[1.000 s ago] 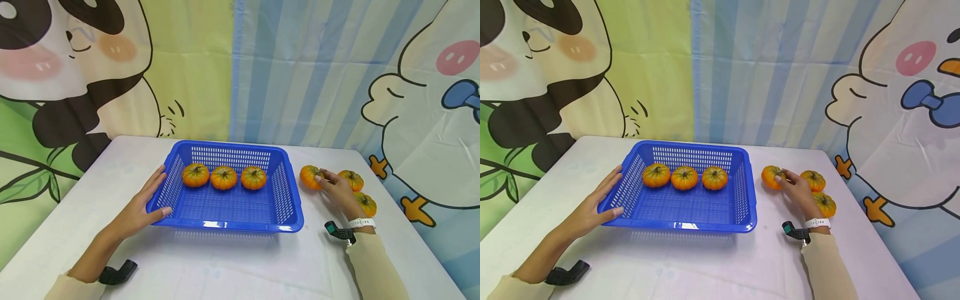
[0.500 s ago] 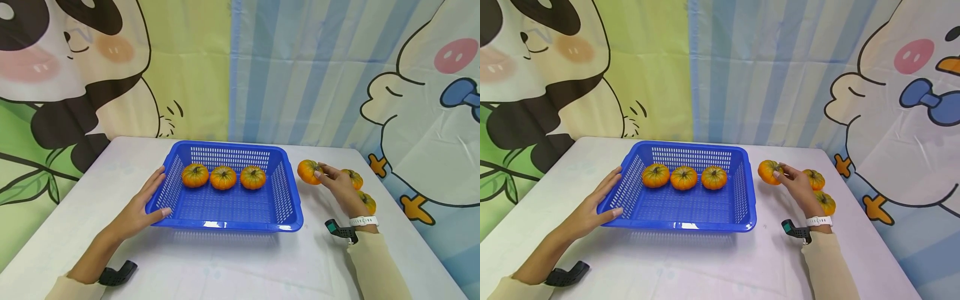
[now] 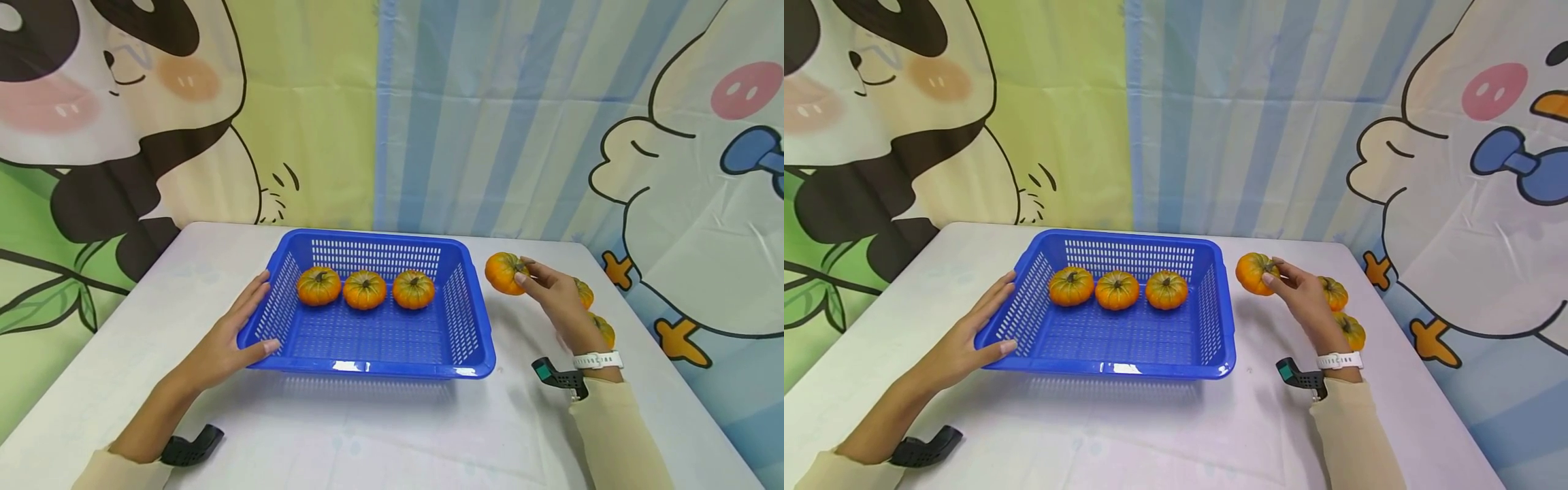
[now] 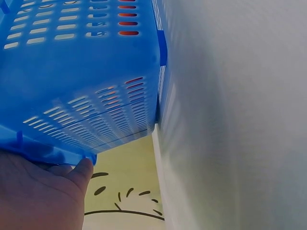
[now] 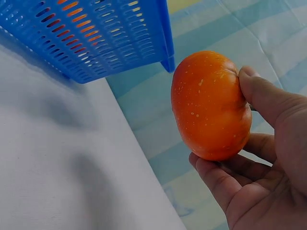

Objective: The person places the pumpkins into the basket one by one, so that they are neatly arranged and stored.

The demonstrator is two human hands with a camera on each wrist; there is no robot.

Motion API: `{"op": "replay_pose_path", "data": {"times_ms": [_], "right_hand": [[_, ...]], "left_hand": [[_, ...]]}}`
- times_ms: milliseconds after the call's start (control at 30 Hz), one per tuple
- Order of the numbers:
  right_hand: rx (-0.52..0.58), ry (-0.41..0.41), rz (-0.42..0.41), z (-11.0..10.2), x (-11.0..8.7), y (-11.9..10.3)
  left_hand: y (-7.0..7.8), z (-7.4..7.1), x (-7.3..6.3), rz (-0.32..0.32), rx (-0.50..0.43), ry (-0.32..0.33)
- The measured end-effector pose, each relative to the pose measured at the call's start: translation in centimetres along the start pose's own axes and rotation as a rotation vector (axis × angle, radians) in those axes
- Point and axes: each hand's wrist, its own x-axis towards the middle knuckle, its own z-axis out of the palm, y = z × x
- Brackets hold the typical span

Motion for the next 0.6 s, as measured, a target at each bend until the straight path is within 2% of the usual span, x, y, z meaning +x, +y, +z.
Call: {"op": "replay_pose_path", "data": {"times_ms": [167, 400, 600], "right_hand": [[0.038, -0.001, -0.002, -0.4, -0.3, -0.4], [-0.025, 0.009, -0.006, -0.7, -0.4, -1.1], [-0.020, 0.001, -0.017, -0.4, -0.4, -1.6]], "left_hand": [[-0.1, -0.1, 0.0, 0.007, -0.001, -0.004], [-0.1, -0.2, 0.0, 0.017, -0.020, -0.007], [-0.1, -0.2, 0.1, 0.011, -0.037, -0.011]]}}
